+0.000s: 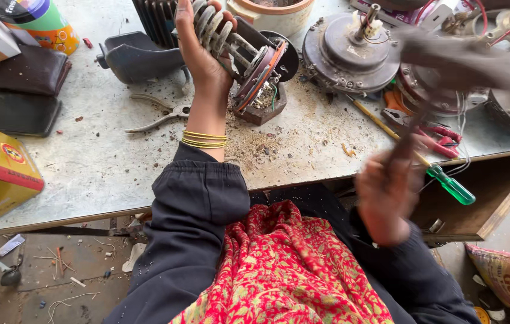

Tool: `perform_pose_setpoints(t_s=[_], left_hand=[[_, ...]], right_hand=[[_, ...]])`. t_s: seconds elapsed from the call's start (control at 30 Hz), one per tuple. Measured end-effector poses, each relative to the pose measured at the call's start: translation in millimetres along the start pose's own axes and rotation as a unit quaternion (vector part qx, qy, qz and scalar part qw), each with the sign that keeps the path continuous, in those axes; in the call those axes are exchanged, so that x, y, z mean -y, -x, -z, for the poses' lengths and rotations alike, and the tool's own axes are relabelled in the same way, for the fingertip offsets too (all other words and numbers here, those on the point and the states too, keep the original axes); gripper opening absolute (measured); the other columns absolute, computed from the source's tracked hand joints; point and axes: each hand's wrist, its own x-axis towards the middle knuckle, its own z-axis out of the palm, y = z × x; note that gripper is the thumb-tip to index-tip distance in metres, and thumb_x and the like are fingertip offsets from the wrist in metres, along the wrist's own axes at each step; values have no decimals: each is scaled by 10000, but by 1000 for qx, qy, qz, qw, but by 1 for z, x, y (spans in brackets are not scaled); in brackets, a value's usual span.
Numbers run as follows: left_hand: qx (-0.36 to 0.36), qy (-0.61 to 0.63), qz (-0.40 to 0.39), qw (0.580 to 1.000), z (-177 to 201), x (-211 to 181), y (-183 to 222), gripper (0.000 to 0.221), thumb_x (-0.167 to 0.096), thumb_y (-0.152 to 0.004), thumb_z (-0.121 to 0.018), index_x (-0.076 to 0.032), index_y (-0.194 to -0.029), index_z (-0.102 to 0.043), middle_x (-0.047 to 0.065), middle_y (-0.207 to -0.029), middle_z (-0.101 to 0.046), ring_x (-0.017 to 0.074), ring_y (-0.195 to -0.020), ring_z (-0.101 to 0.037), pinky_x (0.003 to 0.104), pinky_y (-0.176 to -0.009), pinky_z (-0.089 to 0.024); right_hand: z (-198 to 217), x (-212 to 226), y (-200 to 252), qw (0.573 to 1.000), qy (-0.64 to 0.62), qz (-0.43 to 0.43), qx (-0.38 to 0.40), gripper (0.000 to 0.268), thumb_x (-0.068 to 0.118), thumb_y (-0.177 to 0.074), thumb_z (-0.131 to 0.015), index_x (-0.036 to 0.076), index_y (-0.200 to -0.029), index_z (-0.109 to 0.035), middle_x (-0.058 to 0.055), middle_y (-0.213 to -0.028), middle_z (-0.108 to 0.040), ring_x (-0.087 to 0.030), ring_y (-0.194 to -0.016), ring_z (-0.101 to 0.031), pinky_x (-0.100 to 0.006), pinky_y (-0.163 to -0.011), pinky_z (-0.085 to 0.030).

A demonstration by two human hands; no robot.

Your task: The person uses a hammer and a screwdriver to disassemble and adjust a cylindrical electrical component, likely a motor or fan assembly. They repeatedly strike the component and pry at its parts while holding it with one hand.

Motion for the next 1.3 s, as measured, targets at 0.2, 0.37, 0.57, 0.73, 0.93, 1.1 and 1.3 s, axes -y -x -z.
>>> perform_pose_setpoints(t_s=[0.2,0.37,0.57,0.73,0.93,1.1,1.3], left_hand=[[25,-33,-6,999,-15,-4,-6,352,-399,-981,-648,-60,-1067,-601,121,-886,-696,201,-739,-714,363,-704,-638],[10,-18,1,1000,-13,2,7,340,-366,-1004,-639,-28,-1038,-643,114,-900,-702,191,-763,-716,361,-727,-639],[52,-65,-33,996,-15,-9,9,339,-357,-1016,-653,-21,-1050,-641,107,-897,-695,198,-797,-732,362,-752,-644],[38,-30,-20,999,-23,-9,3,301,-334,-1005,-650,-35,-1035,-630,112,-886,-697,198,-746,-716,349,-719,-629],[15,28,32,999,-15,-6,3,347,-358,-1018,-663,-23,-1085,-601,107,-941,-665,197,-802,-693,363,-768,-607],[-76,56,54,994,-6,-6,-3,401,-416,-952,-649,-49,-1101,-582,104,-951,-672,196,-776,-691,361,-721,-617],[-61,65,55,994,-11,-8,-1,380,-423,-950,-663,-79,-1082,-570,92,-935,-663,196,-774,-685,365,-726,-612]], right_hand=[[-2,4,-24,939,321,46,113,566,-63,-978,-604,-17,-1519,-447,-244,-1376,-656,-302,-1186,-648,-416,-959,-508],[16,25,-4,978,154,-123,-66,620,45,-1038,-577,54,-1628,-384,-86,-1012,-629,-109,-731,-534,-275,-673,-456],[-2,-2,-2,930,327,-102,134,573,31,-971,-646,99,-1527,-523,-184,-1035,-702,-207,-745,-662,-336,-768,-557],[-4,10,-2,937,320,-50,132,563,22,-947,-639,102,-1495,-536,-200,-1193,-702,-263,-1064,-727,-366,-901,-544],[10,28,-17,864,476,-124,106,498,165,-960,-672,227,-1451,-618,-116,-1039,-697,-304,-922,-691,-407,-791,-526],[26,14,-35,808,577,-59,102,436,223,-985,-667,285,-1416,-677,-67,-924,-636,-295,-829,-643,-422,-704,-489],[37,-17,-49,782,611,40,116,422,155,-966,-660,279,-1362,-734,-45,-1133,-676,-273,-1051,-600,-419,-904,-458]])
